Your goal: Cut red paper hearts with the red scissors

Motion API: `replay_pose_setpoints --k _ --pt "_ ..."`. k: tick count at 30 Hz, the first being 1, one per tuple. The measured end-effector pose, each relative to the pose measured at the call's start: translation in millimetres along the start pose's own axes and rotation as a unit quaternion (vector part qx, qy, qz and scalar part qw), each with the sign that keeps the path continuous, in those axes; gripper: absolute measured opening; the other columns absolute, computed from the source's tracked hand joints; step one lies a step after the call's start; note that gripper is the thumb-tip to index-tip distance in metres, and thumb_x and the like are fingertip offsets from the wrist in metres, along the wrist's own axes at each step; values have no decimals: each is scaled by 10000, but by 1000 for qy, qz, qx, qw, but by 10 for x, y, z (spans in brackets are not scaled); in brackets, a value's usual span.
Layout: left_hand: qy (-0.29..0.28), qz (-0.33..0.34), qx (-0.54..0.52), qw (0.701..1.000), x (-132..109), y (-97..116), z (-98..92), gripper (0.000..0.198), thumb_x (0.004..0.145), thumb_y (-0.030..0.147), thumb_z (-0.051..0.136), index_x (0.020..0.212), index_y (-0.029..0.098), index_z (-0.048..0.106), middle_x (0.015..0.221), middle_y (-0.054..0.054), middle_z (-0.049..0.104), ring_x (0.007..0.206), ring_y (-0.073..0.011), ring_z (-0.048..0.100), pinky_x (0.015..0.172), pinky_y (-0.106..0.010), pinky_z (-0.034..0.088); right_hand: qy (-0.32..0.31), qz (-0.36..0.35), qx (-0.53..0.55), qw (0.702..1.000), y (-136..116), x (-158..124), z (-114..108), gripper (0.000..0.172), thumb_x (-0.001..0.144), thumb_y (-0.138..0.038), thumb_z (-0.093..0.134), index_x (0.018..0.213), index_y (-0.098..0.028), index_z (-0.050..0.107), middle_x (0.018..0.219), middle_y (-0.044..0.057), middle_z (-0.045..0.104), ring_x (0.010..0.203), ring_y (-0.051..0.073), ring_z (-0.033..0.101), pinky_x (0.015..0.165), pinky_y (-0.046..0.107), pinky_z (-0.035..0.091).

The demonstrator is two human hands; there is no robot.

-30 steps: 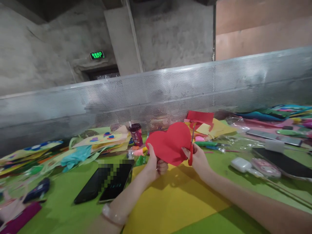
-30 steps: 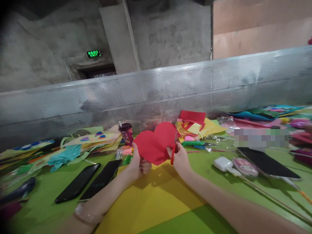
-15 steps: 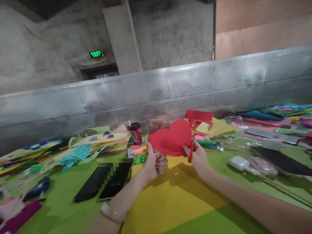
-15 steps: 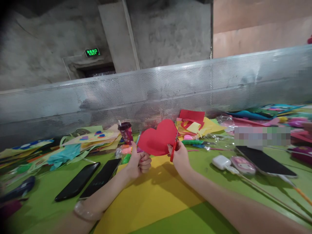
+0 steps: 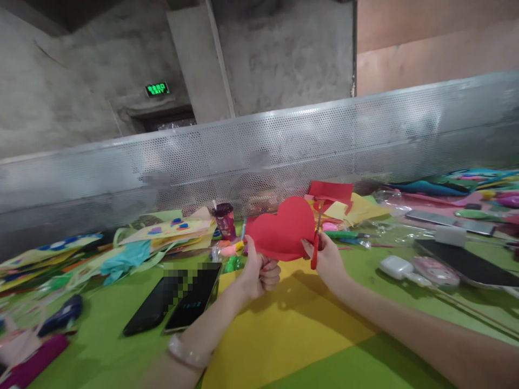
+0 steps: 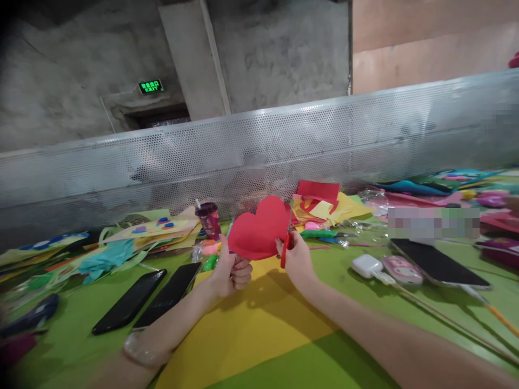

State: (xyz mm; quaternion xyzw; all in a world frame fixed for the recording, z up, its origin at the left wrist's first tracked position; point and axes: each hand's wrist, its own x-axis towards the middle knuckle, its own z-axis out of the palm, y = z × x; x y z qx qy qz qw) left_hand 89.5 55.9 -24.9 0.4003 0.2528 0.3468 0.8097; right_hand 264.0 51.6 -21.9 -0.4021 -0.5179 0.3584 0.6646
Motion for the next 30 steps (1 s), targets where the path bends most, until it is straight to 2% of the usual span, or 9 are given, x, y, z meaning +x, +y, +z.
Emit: replay_pose_setpoints --k 11,15,21,25,30 --pt "20 -11 41 999 -17 -4 22 711 491 860 -66 436 215 228 339 62 149 307 -53 91 338 -221 42 -1 -4 10 1000 13 3 -1 255 661 -351 631 765 -189 464 700 4 563 594 122 478 565 269 417" --pt "13 -9 43 999 -11 -23 -5 706 512 868 -15 448 219 259 335 73 142 318 -53 78 346 -219 45 -7 0 11 1000 -6 -3 -1 251 668 -353 630 769 -188 470 710 6 571 612 128 493 582 271 416" --pt "29 -5 55 998 -17 -36 -9 643 519 870 23 467 242 150 351 74 122 326 -52 80 359 -230 38 6 -1 11 1000 -65 -22 3 239 661 -339 635 762 -188 479 692 -1 573 599 126 495 572 268 418" --pt "27 -1 54 998 -33 -29 34 653 533 856 -14 500 233 177 355 83 117 329 -53 59 356 -224 37 10 7 18 1000 -117 -41 9 254 644 -359 639 764 -190 491 709 6 591 597 133 513 558 266 417" --pt "9 4 53 999 -36 -29 34 660 548 854 -3 529 231 215 355 92 118 332 -53 49 349 -216 52 8 0 11 1000 -135 -49 6 236 649 -346 638 753 -190 494 696 -2 585 620 133 523 617 271 423"
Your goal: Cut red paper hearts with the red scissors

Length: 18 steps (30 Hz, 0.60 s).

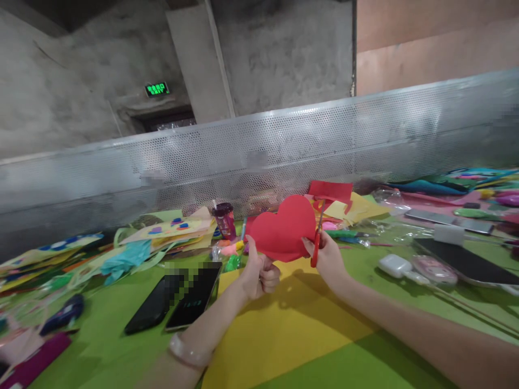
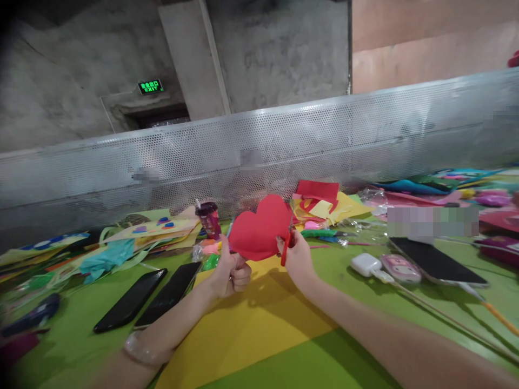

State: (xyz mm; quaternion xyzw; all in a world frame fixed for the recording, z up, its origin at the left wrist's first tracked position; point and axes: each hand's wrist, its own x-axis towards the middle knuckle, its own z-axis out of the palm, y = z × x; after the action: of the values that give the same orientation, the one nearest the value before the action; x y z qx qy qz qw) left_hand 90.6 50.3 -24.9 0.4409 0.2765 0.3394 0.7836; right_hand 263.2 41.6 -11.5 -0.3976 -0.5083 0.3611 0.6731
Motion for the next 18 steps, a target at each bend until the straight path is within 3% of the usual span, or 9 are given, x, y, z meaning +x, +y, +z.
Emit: replay_pose_setpoints --k 15,18 --pt "-2 -12 11 1000 -14 8 7 699 542 854 -13 560 221 281 350 92 131 331 -57 53 352 -211 52 -2 6 -9 1000 49 17 -4 251 657 -373 630 763 -196 487 687 0 578 589 134 505 558 265 408" --pt "7 -6 13 1000 -7 7 2 676 541 857 -5 506 225 229 342 83 135 319 -56 71 350 -217 53 11 -5 -22 1000 53 25 -13 252 659 -387 622 761 -195 495 709 10 589 615 142 520 594 275 419"
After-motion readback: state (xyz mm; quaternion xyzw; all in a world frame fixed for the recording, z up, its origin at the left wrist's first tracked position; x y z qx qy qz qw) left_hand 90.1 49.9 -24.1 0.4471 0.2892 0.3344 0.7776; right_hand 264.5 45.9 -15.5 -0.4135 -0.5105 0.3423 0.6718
